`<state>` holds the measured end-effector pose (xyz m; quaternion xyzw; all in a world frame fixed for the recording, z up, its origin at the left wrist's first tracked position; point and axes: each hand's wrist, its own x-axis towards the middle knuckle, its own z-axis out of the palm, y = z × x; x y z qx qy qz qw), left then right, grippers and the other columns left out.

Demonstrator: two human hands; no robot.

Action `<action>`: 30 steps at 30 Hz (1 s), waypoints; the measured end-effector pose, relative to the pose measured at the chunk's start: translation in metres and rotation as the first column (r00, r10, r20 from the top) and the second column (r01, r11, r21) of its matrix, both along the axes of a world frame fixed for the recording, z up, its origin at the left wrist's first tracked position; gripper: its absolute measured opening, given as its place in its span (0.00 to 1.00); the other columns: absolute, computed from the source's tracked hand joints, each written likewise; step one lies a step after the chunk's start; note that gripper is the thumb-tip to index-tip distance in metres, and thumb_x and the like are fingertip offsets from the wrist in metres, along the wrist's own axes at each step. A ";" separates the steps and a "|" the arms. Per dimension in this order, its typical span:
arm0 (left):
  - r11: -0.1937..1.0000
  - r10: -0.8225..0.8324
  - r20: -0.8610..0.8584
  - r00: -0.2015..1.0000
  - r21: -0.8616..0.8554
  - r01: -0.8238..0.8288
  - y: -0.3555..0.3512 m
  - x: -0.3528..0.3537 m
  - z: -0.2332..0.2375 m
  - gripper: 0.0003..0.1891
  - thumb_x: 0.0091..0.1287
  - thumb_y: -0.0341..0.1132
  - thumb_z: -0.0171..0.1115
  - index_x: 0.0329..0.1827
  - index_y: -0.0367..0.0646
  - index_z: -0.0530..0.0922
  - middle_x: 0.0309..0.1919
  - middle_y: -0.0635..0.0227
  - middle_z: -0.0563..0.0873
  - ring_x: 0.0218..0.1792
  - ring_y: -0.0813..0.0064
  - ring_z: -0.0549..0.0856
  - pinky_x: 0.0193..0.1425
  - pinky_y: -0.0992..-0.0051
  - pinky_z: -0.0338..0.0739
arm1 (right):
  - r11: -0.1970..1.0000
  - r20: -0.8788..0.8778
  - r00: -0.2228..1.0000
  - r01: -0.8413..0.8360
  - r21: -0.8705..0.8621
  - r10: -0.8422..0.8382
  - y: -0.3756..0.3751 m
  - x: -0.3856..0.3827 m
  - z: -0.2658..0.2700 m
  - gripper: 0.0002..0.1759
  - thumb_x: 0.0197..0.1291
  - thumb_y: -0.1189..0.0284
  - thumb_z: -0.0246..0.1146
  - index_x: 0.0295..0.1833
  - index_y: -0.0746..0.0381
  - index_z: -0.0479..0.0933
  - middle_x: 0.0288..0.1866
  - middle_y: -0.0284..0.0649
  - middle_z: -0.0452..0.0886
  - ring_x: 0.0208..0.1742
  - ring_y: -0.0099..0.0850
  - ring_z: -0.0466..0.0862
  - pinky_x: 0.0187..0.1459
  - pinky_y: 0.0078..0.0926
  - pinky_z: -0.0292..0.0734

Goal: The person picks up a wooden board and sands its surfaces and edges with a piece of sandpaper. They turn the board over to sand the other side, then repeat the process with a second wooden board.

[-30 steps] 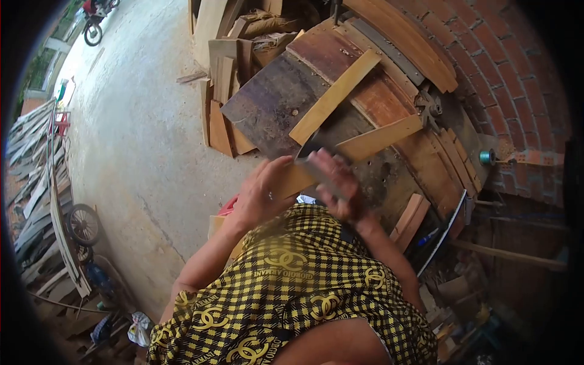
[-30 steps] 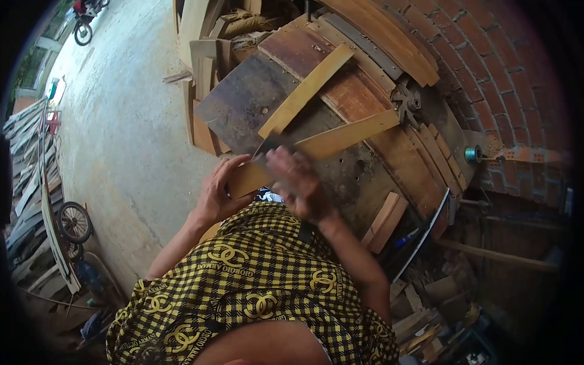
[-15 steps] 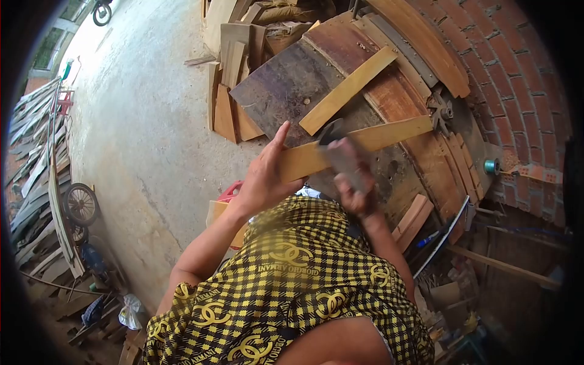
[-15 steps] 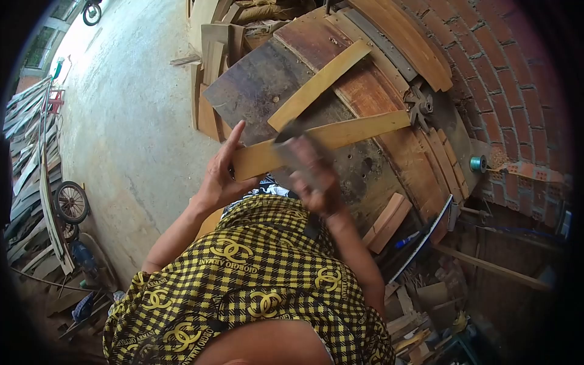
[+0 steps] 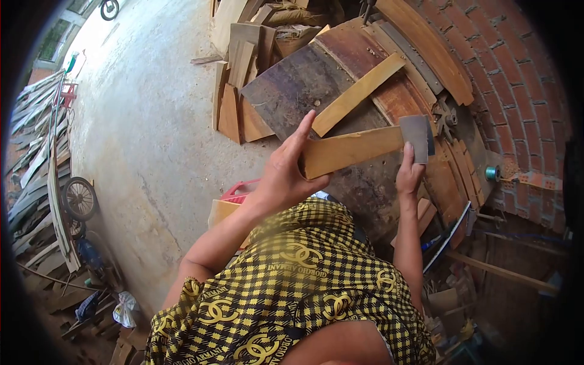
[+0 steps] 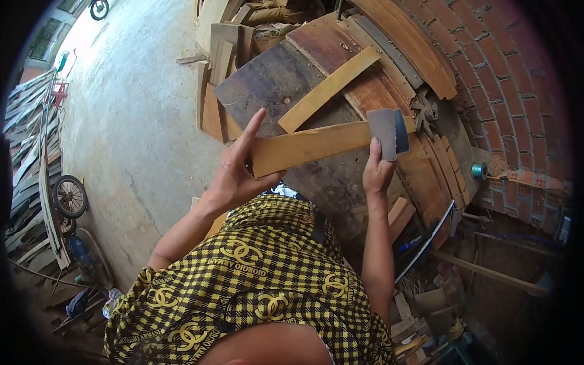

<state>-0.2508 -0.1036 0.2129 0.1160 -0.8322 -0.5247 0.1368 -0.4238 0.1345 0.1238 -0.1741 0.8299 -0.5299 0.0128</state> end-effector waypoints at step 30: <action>1.000 -0.027 0.048 0.998 0.003 0.027 -0.013 -0.008 -0.021 0.47 0.49 0.27 0.73 0.77 0.45 0.62 0.39 0.64 0.86 0.37 0.74 0.85 0.40 0.74 0.79 | 0.799 -0.434 0.717 -0.601 0.012 0.545 -0.045 0.048 0.039 0.15 0.60 0.70 0.61 0.52 0.61 0.81 0.55 0.49 0.82 0.56 0.52 0.80 0.61 0.46 0.73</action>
